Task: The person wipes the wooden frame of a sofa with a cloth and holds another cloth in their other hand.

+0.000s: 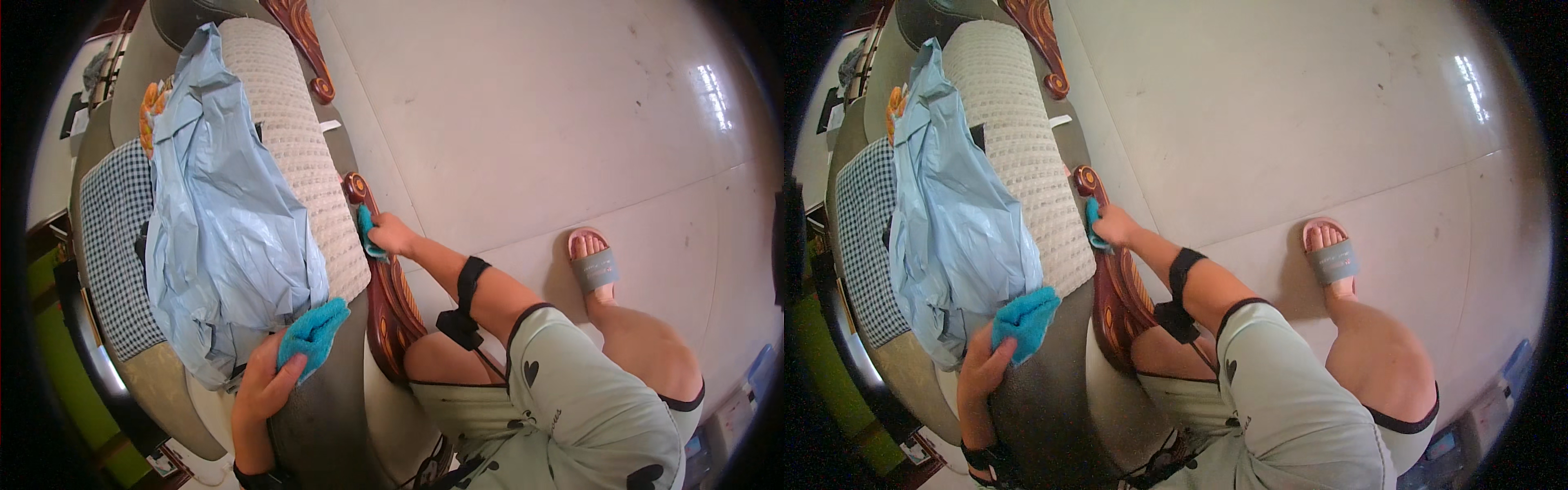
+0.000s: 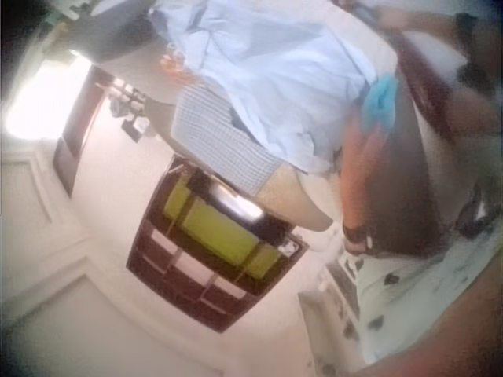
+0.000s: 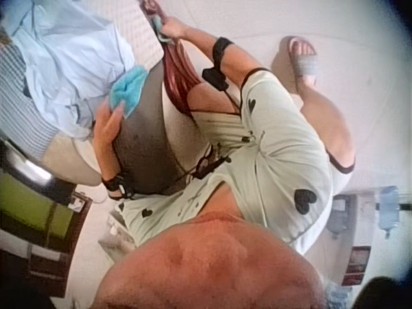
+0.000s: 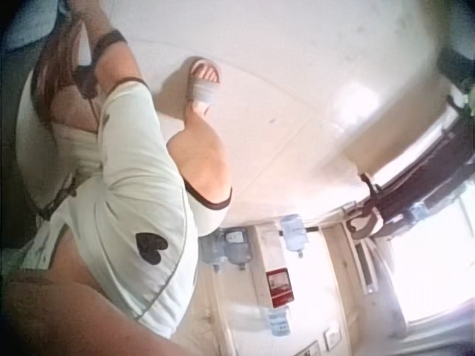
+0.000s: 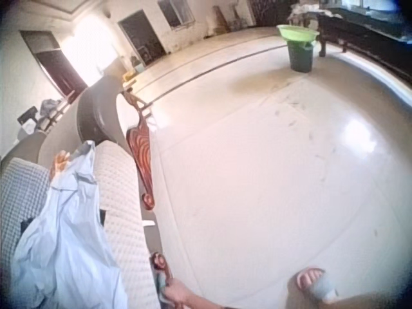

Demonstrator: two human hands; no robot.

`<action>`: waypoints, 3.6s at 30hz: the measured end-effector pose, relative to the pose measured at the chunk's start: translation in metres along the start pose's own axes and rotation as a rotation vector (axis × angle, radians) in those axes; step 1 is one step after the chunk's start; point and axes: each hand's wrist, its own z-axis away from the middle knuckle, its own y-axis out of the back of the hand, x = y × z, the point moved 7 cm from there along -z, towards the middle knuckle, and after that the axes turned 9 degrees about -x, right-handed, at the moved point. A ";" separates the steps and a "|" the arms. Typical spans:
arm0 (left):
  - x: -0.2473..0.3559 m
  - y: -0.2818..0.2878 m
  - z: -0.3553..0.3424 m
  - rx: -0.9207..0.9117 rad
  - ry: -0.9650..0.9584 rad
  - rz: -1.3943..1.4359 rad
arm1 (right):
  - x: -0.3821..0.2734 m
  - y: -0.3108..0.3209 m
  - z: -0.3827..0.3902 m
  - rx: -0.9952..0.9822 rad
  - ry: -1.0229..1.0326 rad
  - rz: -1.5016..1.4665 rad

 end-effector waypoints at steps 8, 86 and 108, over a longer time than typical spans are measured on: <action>-0.005 0.002 0.003 0.007 -0.032 0.027 | -0.004 0.005 0.019 -0.105 -0.027 -0.529; -0.002 0.004 -0.003 0.049 0.027 0.018 | 0.063 0.026 0.047 -0.032 -0.102 0.507; 0.006 0.003 -0.006 -0.073 0.004 -0.053 | 0.060 0.012 -0.073 0.025 -0.365 -0.651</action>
